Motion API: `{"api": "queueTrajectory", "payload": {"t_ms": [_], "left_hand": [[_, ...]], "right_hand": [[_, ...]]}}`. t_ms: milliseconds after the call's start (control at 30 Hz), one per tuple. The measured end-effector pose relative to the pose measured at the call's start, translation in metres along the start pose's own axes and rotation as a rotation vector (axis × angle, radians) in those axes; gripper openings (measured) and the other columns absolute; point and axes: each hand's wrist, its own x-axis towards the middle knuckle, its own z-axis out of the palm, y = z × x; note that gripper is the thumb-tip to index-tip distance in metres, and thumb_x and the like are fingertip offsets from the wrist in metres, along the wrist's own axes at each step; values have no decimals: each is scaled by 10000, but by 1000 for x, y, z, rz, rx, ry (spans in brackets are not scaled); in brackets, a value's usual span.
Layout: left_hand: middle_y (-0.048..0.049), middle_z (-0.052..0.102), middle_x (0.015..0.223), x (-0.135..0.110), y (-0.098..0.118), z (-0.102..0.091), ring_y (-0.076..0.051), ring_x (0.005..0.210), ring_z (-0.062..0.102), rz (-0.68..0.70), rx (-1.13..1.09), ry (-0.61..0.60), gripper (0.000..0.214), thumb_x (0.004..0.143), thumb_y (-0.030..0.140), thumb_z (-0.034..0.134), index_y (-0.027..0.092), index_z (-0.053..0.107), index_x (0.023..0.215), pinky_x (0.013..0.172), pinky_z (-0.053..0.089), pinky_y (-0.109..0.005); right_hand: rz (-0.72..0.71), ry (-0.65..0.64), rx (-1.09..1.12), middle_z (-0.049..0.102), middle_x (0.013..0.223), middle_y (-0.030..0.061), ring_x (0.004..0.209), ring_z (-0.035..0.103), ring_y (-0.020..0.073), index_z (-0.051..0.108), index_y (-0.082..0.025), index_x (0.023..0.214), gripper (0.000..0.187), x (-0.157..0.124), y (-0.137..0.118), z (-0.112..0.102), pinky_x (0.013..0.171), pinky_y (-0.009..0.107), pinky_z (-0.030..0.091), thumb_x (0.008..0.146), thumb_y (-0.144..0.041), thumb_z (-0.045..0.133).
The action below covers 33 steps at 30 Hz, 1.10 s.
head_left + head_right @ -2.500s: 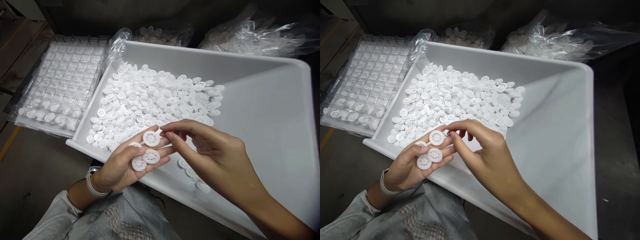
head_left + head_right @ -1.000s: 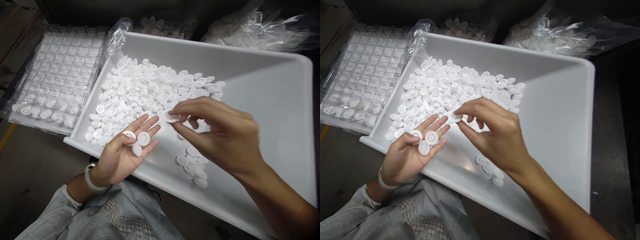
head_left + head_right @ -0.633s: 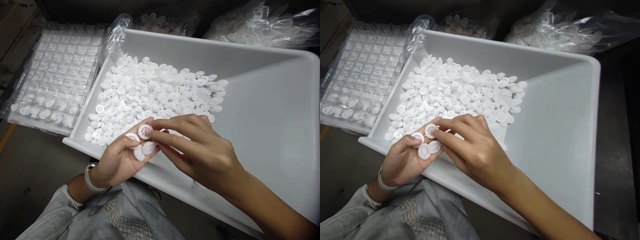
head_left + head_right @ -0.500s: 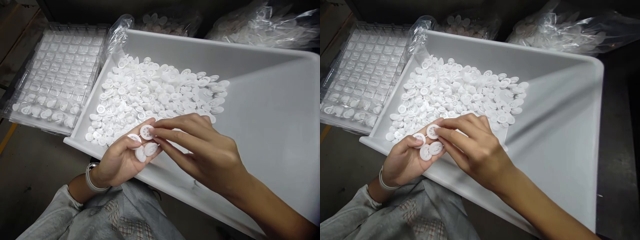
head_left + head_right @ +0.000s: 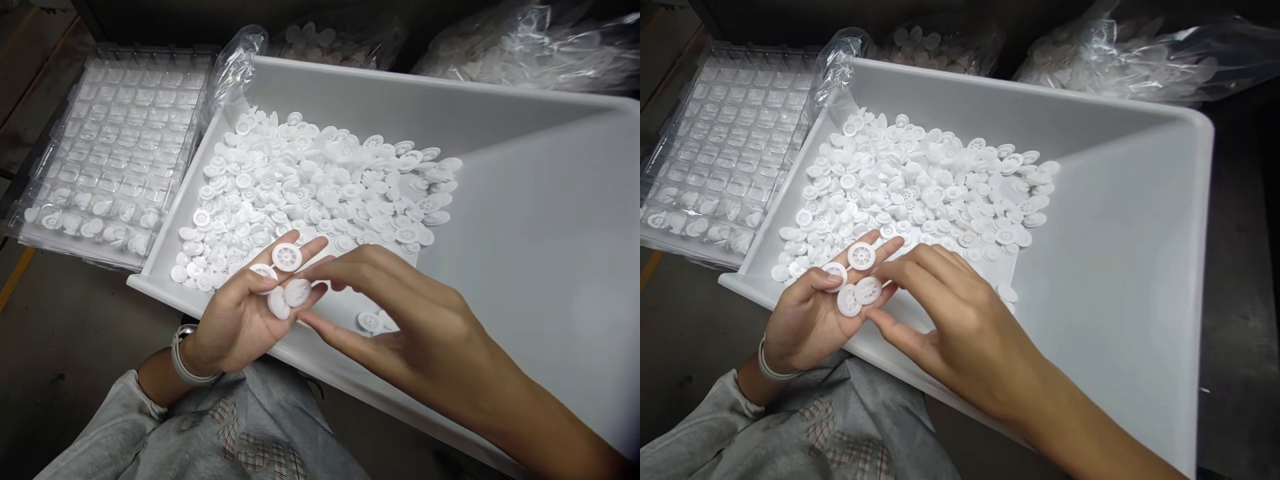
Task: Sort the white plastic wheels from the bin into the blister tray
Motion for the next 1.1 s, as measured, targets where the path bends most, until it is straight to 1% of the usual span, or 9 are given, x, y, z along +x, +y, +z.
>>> {"api": "queueTrajectory", "payload": {"t_ms": [100, 200, 333, 433, 567, 700, 833, 933, 1100], "left_hand": [[-55, 603, 1375, 0, 0, -1, -138, 1268, 575, 8, 12, -13, 501, 836, 108, 488, 144, 496, 1335, 1039, 482, -253], [-50, 603, 1375, 1, 0, -2, -143, 1277, 568, 22, 15, -31, 485, 842, 111, 481, 148, 510, 1325, 1056, 469, -262], [-57, 565, 1416, 0, 1, -3, -177, 1322, 527, 14, 8, -46, 536, 835, 91, 471, 154, 472, 1367, 1162, 385, -350], [-76, 545, 1436, -1, 1, -2, -202, 1333, 514, 9, 7, -64, 588, 837, 82, 463, 141, 418, 1421, 1226, 284, -411], [-85, 597, 1383, -1, 0, -1, -207, 1316, 531, -4, -10, -77, 622, 850, 87, 451, 123, 362, 1465, 1247, 223, -440], [-80, 649, 1315, -1, 1, 0, -202, 1305, 542, -9, -29, -82, 639, 857, 91, 449, 122, 328, 1484, 1254, 192, -444], [-82, 664, 1292, -1, 1, 0, -213, 1294, 554, -22, -24, -81, 663, 841, 92, 467, 130, 321, 1487, 1242, 229, -458], [-75, 653, 1311, 0, 0, -1, -213, 1293, 556, -13, -14, -81, 654, 842, 98, 478, 143, 337, 1479, 1211, 307, -424], [-38, 651, 1318, -1, 0, -2, -190, 1279, 570, -29, -11, -29, 563, 847, 112, 497, 180, 455, 1405, 1150, 394, -329]], "right_hand": [[7, -7, -15, 626, 867, 52, 808, 632, 180, 583, -163, 1087, 224, 0, -3, 7, 684, 318, 526, 873, -183, 644], [3, 50, -30, 616, 828, 38, 753, 610, 166, 580, -159, 1054, 195, -1, -6, 11, 654, 309, 509, 867, -153, 637], [0, 128, -95, 604, 802, 32, 735, 580, 145, 570, -141, 1034, 202, -1, -6, 10, 662, 288, 494, 851, -100, 645], [16, 175, -194, 591, 813, 42, 768, 586, 142, 598, -106, 1083, 252, 0, -3, 5, 691, 271, 493, 841, -74, 658], [19, 166, -267, 599, 833, 55, 766, 592, 136, 614, -71, 1158, 309, -2, -1, 3, 670, 258, 490, 851, -76, 651], [30, 152, -238, 591, 837, 59, 764, 579, 118, 615, -36, 1174, 313, -5, 1, 6, 659, 239, 484, 865, -77, 640], [51, 140, -220, 584, 837, 53, 745, 565, 107, 624, -49, 1146, 281, -6, 3, 4, 639, 235, 472, 870, -94, 644], [53, 155, -217, 588, 857, 56, 775, 578, 114, 606, -60, 1163, 310, -6, 0, 2, 665, 241, 480, 860, -100, 661], [-79, 147, -208, 608, 844, 39, 714, 568, 118, 594, -110, 1115, 286, -8, -14, 11, 617, 263, 472, 853, -166, 691]]}}
